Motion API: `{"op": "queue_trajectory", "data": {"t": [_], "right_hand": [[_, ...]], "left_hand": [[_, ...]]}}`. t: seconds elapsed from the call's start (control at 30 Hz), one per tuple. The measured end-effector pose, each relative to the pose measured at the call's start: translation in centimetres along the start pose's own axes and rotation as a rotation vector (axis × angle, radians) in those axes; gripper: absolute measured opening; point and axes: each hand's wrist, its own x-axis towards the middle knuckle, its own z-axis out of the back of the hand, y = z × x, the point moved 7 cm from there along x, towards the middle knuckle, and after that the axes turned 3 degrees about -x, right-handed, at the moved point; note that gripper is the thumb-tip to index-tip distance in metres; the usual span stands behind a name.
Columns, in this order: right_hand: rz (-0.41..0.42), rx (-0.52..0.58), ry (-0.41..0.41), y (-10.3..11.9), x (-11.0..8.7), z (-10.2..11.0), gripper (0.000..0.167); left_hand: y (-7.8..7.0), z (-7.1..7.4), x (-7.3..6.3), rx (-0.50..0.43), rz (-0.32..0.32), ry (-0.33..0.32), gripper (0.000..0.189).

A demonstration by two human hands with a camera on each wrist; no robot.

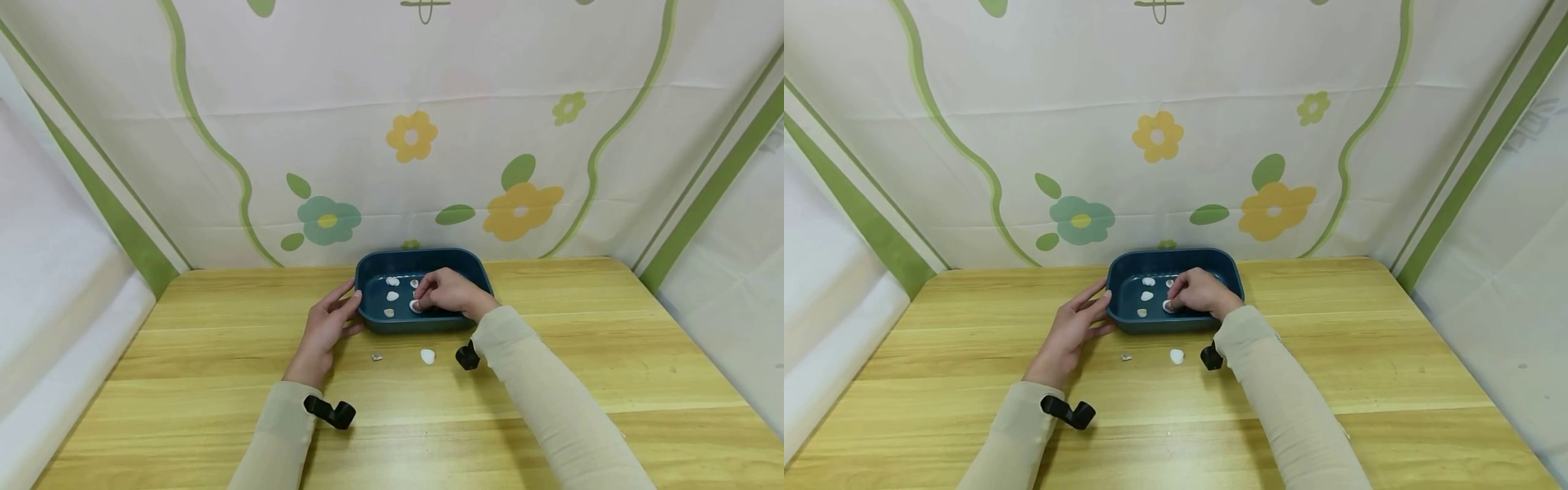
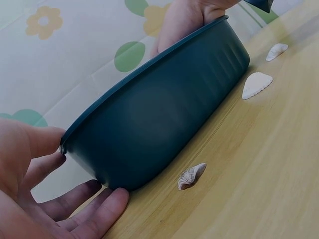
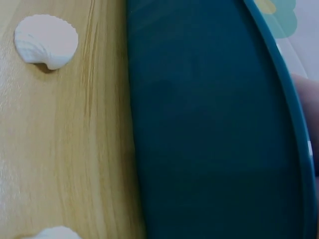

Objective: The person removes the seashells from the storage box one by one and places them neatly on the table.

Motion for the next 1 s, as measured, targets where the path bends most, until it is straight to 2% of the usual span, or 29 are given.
{"op": "queue_trajectory", "data": {"t": [0.37, 1.0], "right_hand": [[-0.002, 0.029, -0.002, 0.0, -0.14, 0.06, 0.017], [-0.006, 0.058, -0.024, 0.19, 0.39, 0.47, 0.019]], "left_hand": [[0.39, -0.02, -0.04, 0.0, 0.001, -0.004, 0.046], [0.02, 0.07, 0.29, -0.002, 0.014, 0.003, 0.045]]}}
